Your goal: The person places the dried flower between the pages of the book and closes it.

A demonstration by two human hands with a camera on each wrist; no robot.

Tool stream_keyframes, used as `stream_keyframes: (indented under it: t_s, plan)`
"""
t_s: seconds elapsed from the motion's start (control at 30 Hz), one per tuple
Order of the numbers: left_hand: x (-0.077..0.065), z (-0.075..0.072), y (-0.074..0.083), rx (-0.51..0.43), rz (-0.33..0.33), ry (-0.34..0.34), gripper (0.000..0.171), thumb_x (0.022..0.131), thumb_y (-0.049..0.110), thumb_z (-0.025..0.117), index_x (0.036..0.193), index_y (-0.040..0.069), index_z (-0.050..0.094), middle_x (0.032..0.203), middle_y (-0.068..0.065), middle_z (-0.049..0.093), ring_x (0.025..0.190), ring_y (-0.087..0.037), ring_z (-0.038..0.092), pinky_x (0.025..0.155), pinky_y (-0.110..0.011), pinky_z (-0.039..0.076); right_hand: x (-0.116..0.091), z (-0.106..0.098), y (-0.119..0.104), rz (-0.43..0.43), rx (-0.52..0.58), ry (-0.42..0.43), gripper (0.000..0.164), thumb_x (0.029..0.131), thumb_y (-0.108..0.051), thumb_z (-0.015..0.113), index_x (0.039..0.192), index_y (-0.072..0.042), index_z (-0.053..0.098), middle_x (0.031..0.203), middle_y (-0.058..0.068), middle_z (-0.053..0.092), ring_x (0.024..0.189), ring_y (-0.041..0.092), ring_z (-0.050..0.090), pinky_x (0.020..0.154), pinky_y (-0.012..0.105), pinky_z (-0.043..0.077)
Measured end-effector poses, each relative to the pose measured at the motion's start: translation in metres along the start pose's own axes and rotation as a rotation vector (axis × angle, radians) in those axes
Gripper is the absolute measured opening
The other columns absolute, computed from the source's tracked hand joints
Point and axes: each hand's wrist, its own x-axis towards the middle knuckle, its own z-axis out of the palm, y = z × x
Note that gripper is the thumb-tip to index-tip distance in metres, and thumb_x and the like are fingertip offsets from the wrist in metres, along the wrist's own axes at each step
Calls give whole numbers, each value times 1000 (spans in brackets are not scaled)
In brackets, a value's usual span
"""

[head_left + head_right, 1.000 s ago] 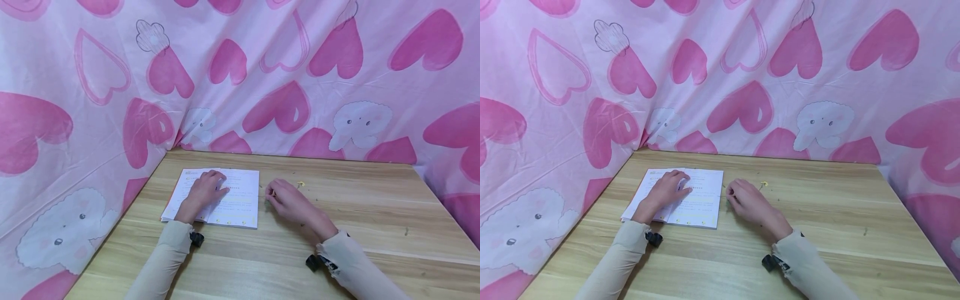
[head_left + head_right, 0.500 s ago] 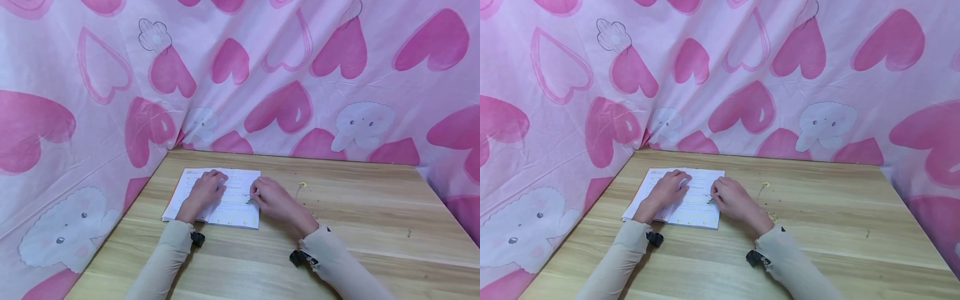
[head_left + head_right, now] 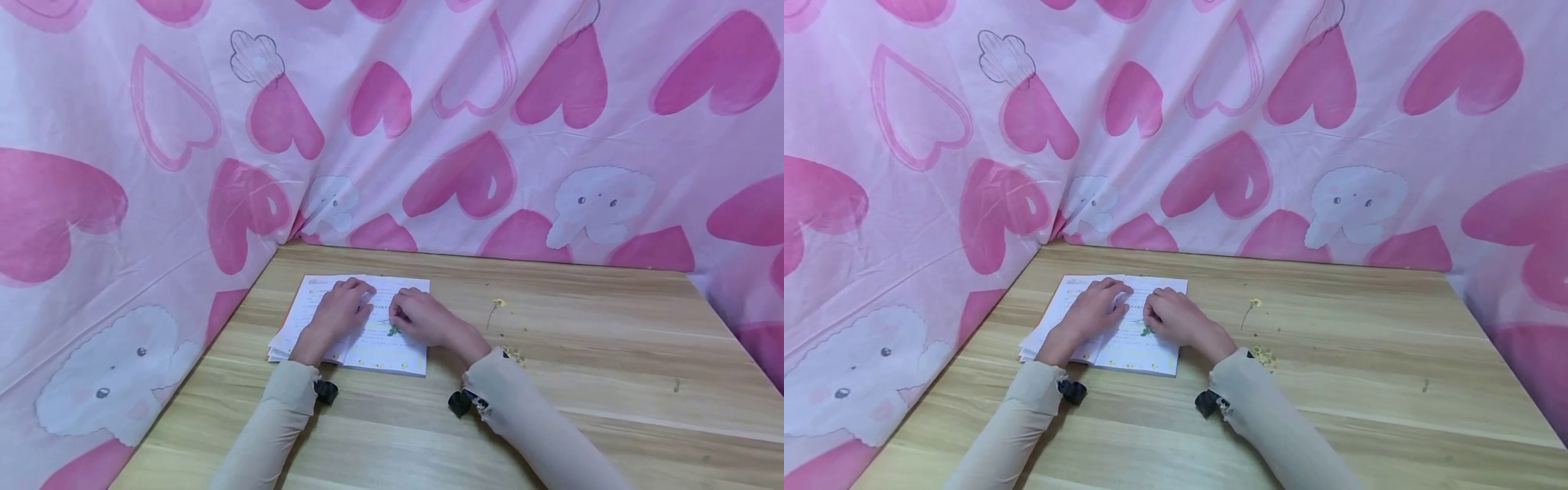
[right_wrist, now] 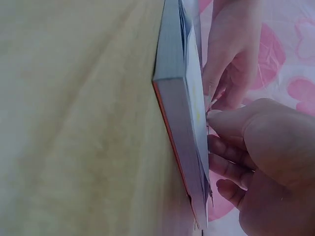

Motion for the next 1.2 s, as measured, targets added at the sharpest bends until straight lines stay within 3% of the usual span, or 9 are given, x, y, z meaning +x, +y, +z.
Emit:
stream_keyframes:
  t_s: [0.27,0.5,0.67,0.77,0.87,0.97,1.03,1.13,1.2]
  plan:
    - [0,-1,0,-1,-7,-3,35,106,25,70,139,14,70,148,-12,64,139,-40,56,108,-61,52,-3,-5,5,24,77,-5,14,109,-15,64,114,-15,78,114,-1,71,116,19,63,109,43,52]
    - [-1,-3,3,5,-15,-19,38,105,25,70,141,13,68,149,-13,62,139,-41,55,107,-62,52,-17,-11,13,79,119,9,20,108,-8,61,123,-11,74,124,3,70,116,19,64,107,42,54]
    - [-2,-1,7,23,2,-12,36,104,25,71,139,14,70,152,-16,61,140,-42,54,108,-64,50,-27,-18,22,80,109,29,25,108,-6,60,130,-5,71,129,10,70,122,25,64,111,47,53]
    - [1,-1,10,7,65,4,30,103,20,73,132,17,75,149,-14,65,140,-40,54,109,-63,49,-32,-20,30,87,101,35,29,108,-5,58,136,-2,68,135,14,69,130,30,63,116,51,50]
    - [5,0,12,-61,210,4,24,100,13,77,123,19,80,134,-8,74,132,-34,62,113,-60,49,-36,-19,39,108,84,17,38,110,-6,56,146,-2,62,151,17,63,146,35,56,125,54,42]
    - [7,2,15,-186,357,-49,20,99,8,78,115,17,84,117,-2,81,117,-24,70,109,-48,53,-39,-18,46,128,67,-7,45,111,-8,54,155,-4,55,164,17,52,157,37,45,129,56,35]
    - [8,3,16,-261,418,-102,18,99,8,78,113,16,85,110,0,81,107,-20,71,102,-39,56,-39,-18,48,137,70,-19,47,111,-11,54,158,-6,53,168,17,47,159,37,42,131,56,33]
    - [7,4,17,-330,433,-163,18,100,10,78,114,16,86,105,1,78,96,-17,69,85,-30,57,-39,-20,49,139,79,-26,48,112,-13,54,160,-6,51,169,16,46,160,36,41,131,55,33]
    - [7,4,17,-332,417,-182,18,100,12,79,116,17,86,103,1,76,93,-16,67,82,-28,57,-39,-21,49,139,85,-31,49,112,-13,54,160,-5,51,169,16,46,160,35,41,131,54,33]
